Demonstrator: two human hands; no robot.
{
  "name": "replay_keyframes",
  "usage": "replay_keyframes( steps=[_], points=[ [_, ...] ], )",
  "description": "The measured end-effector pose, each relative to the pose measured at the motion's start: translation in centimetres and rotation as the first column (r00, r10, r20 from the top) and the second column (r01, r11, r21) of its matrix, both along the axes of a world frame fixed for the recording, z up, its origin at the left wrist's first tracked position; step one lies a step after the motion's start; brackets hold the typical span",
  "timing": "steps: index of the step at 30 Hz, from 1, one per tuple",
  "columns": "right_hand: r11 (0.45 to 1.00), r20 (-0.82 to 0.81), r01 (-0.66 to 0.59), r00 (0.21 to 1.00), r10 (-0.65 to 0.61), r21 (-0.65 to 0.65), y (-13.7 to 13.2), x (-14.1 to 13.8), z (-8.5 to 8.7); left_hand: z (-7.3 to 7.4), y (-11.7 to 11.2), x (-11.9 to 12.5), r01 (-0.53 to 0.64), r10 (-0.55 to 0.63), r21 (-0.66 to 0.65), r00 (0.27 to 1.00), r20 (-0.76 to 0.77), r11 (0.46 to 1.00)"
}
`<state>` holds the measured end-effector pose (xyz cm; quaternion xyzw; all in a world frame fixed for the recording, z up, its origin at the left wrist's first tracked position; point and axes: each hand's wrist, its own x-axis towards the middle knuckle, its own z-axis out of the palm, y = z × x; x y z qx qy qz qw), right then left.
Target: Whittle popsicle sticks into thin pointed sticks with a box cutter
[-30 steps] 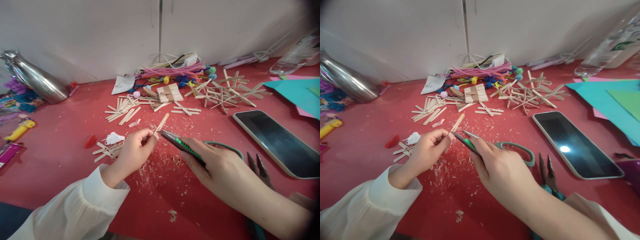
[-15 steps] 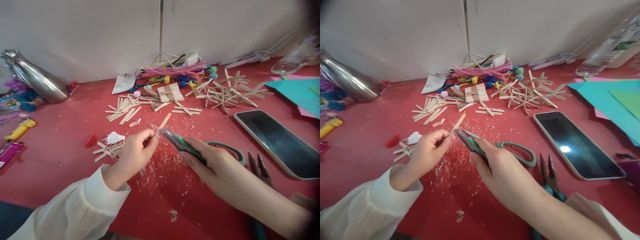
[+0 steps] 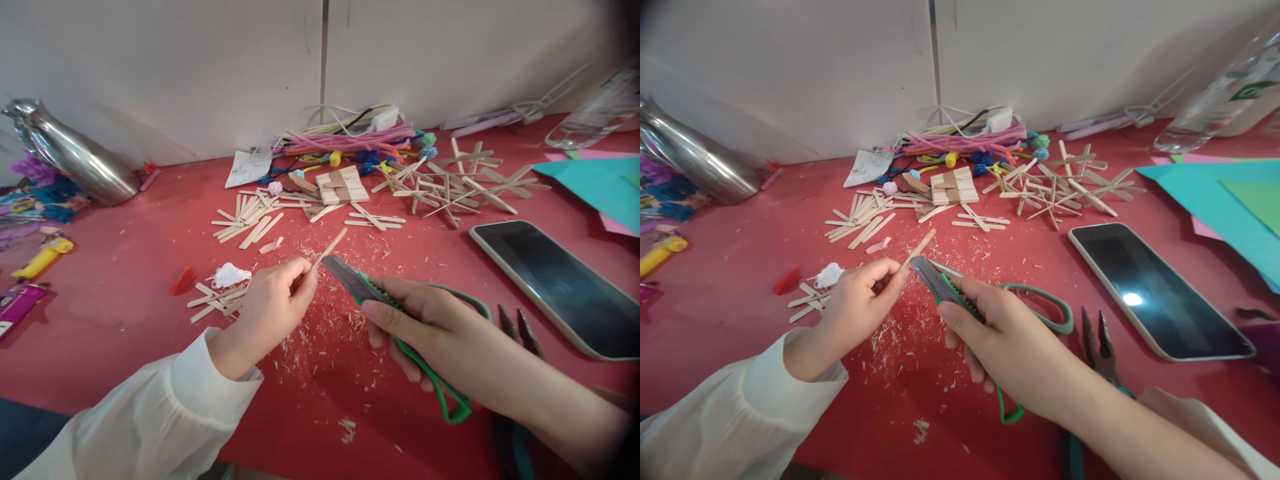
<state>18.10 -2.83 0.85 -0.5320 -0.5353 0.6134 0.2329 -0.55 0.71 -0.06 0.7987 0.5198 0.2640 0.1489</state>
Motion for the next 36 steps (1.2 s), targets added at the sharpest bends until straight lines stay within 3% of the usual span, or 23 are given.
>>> replay_keyframes(
  steps=[5,12,17,21,24,27,31,34,36],
  points=[
    [0.999,0.099,-0.025,0.995,0.021,0.044,-0.1,-0.1,0.0,0.2,-0.1,0.2,0.003,-0.003,-0.008,1.0,0.004,1.0],
    [0.961,0.35,-0.139,0.935,0.049,0.237,-0.1,-0.3,0.1,0.0,-0.1,0.3,0.018,-0.021,-0.074,0.999,-0.038,0.997],
    [0.811,0.562,-0.254,0.82,-0.108,0.527,-0.2,0.0,-0.7,-0.3,0.0,0.3,0.026,-0.029,-0.14,0.999,-0.016,0.99],
    [0.714,0.645,-0.345,0.74,-0.194,0.61,-0.4,0.0,-1.2,-0.4,0.0,0.3,0.047,-0.034,-0.219,0.997,0.064,0.975],
    [0.661,0.649,-0.367,0.721,-0.243,0.655,-0.4,0.1,-1.2,-0.3,0.0,0.3,0.05,-0.027,-0.235,0.995,0.1,0.971],
    [0.707,0.627,-0.324,0.749,-0.215,0.629,-0.3,0.2,-0.9,-0.3,0.0,0.2,0.052,-0.028,-0.229,0.994,0.105,0.972],
    [0.84,0.537,-0.223,0.838,-0.094,0.494,0.1,0.2,-0.5,-0.4,0.1,0.1,0.063,-0.038,-0.237,0.993,0.11,0.969],
    [0.979,0.297,-0.119,0.953,0.065,0.166,0.3,0.2,-0.2,-0.3,0.1,0.0,0.055,-0.032,-0.25,0.995,0.092,0.967],
    [0.996,0.108,-0.087,0.99,0.087,-0.006,0.2,0.2,-0.1,-0.1,0.1,0.0,0.029,-0.017,-0.223,0.998,0.057,0.974]
  ],
)
